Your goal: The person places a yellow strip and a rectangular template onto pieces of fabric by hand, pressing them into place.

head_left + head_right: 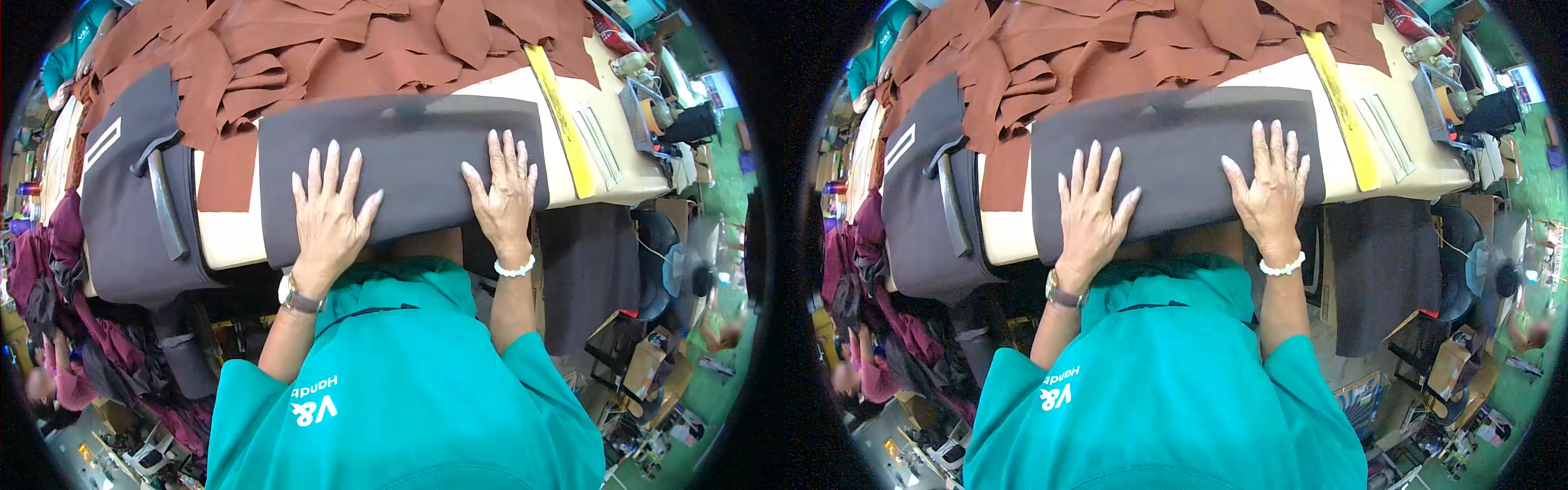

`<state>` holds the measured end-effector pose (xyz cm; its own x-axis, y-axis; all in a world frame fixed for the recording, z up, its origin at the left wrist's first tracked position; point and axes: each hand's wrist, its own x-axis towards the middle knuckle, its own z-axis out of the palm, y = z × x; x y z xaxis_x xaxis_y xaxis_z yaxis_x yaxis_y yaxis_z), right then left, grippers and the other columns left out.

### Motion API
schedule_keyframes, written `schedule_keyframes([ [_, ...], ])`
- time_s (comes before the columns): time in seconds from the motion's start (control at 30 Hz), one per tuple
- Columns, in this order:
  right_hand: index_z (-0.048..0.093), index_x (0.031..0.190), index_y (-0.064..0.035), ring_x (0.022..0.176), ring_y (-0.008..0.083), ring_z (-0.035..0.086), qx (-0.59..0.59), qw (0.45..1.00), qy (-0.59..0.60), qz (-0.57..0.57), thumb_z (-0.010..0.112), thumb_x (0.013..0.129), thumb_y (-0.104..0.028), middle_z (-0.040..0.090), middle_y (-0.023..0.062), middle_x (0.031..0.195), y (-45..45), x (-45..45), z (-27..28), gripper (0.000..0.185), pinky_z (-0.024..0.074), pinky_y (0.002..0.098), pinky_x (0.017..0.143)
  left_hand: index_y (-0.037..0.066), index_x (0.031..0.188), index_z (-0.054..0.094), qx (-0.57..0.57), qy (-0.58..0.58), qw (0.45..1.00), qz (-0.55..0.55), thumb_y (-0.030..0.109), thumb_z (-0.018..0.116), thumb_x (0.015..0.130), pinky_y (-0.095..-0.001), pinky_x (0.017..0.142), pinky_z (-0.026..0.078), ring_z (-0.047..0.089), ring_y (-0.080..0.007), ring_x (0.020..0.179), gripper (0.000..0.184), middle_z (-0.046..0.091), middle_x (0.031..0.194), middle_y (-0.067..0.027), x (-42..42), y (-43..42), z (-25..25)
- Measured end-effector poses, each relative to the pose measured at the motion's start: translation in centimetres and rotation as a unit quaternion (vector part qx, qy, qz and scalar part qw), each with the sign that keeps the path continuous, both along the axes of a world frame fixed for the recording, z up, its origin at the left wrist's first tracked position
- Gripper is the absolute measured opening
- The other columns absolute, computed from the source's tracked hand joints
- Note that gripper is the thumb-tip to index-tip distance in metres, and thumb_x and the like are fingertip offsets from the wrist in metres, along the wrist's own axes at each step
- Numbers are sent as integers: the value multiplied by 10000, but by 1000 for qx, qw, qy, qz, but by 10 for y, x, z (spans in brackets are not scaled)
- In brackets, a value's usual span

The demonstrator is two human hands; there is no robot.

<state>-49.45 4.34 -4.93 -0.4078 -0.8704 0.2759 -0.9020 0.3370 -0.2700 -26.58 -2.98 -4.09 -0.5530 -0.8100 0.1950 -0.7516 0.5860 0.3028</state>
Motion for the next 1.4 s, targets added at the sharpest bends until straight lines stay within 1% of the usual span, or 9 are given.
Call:
schedule_keyframes([
  [0.47,519,1276,-58,1301,404,316,-11,999,-42,13,518,890,-436,397,205,1383,36,-9,9,540,193,560,1064,113,1378,399,15,-21,1000,1,400,530,879,-600,1055,158,207,-369,1362,590,262,1473,-160,5,24,1],
  [0.67,527,1254,-25,1322,420,271,-5,943,132,-304,443,923,-452,353,211,1403,45,-97,1,547,193,623,1037,121,1387,389,10,-25,1000,6,404,538,873,-598,1059,148,207,-361,1365,604,255,1478,-160,5,22,-4],
  [0.8,533,1238,-29,1335,432,242,58,945,81,-312,532,844,-537,340,217,1413,49,-111,8,643,169,649,1038,119,1387,388,22,-18,1000,-1,407,538,876,-595,1060,140,199,-368,1367,605,253,1478,-164,3,16,2],
  [0.93,528,1024,9,980,280,571,-95,962,-47,-251,738,777,-202,579,138,1061,49,-118,18,387,440,436,871,108,1385,387,19,-13,1000,1,434,550,863,-587,1068,133,199,-372,1365,637,253,1476,-168,4,16,-1],
  [1.03,527,1024,21,910,192,582,-346,908,-204,-120,673,832,-90,583,123,1023,46,-119,17,266,479,302,810,81,1386,375,31,36,999,15,449,567,848,-581,1071,135,206,-369,1363,680,264,1468,-176,4,16,-5],
  [1.07,526,1032,33,921,136,556,-391,904,-114,-133,623,854,-13,579,99,1024,43,-114,32,208,483,274,812,42,1372,377,24,50,998,12,448,594,829,-614,1042,168,226,-393,1347,712,281,1443,-217,4,15,-6],
  [1.13,523,1057,45,905,172,590,-465,880,-19,-95,642,830,15,584,114,1026,45,-100,72,258,516,278,807,46,1379,368,29,28,999,28,457,585,833,-589,1062,151,220,-375,1354,717,283,1449,-198,5,17,-4],
  [1.27,515,1125,-10,949,207,613,-557,789,-259,-21,590,875,-36,588,139,1084,58,-80,115,263,562,313,733,18,1401,304,35,3,999,40,463,614,814,-564,1079,140,202,-373,1363,800,261,1458,-200,4,19,-3],
  [1.4,470,1226,-31,973,200,605,-533,721,-442,25,552,890,-24,581,145,1108,44,-47,108,346,536,310,790,-1,1438,113,13,177,981,83,352,741,731,-527,1101,125,155,-398,1372,1010,160,1478,-243,3,22,-6],
])
